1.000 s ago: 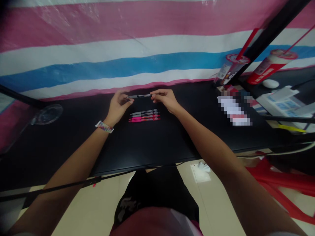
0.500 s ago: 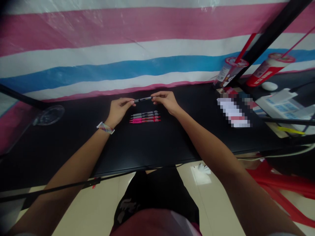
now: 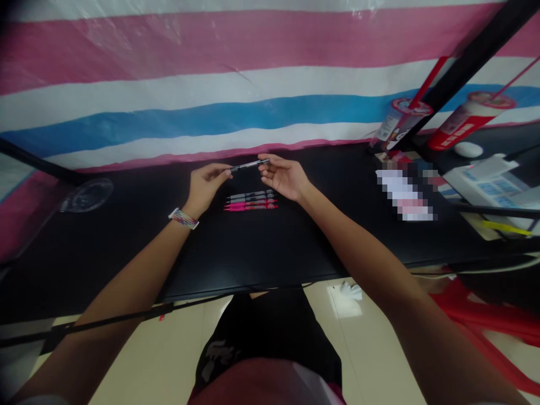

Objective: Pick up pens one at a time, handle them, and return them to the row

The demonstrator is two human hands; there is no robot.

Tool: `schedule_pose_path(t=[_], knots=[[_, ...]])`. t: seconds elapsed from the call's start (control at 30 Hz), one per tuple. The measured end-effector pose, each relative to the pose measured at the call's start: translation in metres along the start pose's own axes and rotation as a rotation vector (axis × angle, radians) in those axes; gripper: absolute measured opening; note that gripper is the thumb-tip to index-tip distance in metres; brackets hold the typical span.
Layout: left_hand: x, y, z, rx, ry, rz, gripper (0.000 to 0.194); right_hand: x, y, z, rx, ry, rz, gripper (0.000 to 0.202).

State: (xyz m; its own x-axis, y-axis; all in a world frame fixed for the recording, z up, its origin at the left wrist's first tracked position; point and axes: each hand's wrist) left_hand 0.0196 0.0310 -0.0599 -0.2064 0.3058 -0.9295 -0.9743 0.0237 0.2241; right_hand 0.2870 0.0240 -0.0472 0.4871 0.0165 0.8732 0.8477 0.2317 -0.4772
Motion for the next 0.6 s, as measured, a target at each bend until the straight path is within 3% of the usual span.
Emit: schedule_pose_path(t=[0.5, 0.6], knots=[[-0.0023, -0.0008, -0.0009, -0.006, 0.001, 0.013, 0.019, -0.0021, 0.0017, 0.0011, 0.004, 0.049, -0.049, 0.038], [-0.0016, -0.0004, 0.0, -0.004, -0.005, 0.014, 0.019, -0.0024, 0.0, 0.0009, -0.029, 0.051, -0.052, 0.032]])
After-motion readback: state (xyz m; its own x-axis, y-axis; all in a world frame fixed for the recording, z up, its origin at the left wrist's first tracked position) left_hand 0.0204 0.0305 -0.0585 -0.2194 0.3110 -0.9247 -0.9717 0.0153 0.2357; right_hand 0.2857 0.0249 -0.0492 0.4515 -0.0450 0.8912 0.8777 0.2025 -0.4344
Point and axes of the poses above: each hand's wrist, its own z-axis towards the middle knuckle, its own y-axis out of the back of the hand, x = y × z, and after that the axes turned 9 degrees about y, right-handed
